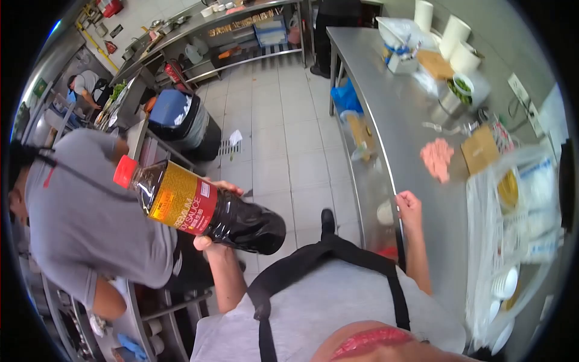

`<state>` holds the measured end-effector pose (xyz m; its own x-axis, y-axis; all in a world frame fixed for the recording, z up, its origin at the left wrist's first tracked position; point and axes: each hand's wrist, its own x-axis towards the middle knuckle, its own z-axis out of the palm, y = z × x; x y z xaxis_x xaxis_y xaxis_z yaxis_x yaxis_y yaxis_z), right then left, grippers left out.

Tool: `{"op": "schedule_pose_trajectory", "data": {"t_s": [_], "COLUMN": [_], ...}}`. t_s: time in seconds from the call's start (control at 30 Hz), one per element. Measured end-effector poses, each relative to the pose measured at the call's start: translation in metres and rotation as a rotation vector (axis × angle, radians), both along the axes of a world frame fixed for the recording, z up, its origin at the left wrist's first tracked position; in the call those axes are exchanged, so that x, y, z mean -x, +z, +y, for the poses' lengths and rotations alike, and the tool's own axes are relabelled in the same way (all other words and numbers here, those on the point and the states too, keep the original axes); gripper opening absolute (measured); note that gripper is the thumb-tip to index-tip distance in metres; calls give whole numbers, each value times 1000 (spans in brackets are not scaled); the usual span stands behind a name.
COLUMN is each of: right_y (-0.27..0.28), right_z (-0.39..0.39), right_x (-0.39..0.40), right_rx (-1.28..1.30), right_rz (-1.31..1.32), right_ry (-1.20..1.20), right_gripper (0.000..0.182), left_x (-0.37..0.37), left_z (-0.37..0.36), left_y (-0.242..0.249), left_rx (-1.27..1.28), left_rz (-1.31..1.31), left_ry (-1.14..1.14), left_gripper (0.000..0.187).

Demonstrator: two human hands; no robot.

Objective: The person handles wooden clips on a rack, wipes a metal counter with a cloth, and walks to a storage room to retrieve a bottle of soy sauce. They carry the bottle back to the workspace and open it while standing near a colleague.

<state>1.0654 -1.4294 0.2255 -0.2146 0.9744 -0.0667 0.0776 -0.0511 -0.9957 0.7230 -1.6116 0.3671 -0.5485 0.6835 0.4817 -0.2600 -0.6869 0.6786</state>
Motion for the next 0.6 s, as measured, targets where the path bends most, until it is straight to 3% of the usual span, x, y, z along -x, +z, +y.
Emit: {"op": "schedule_pose_trajectory", "data": {"t_s": [0.13, 0.33, 0.53, 0.6], "right_y": [19, 32, -48, -89], "right_z": [130, 267, 379, 419], "right_x": [95, 278, 438, 465], "right_rx": [-84, -314, -367, -566], "right_rz": [-36, -166, -263, -408], "right_ry": [151, 626, 801, 818], "right_gripper": [13, 18, 20, 22], "left_x": [47, 128, 245, 292], "left_z": [74, 146, 214, 244], "left_y": [6, -3, -39, -43], "left_rx": [71, 91, 132, 82], "left_rz": [-15, -33, -55, -52], "left_ry": [87, 221, 299, 344], "left_gripper": [86, 88, 83, 83]}}
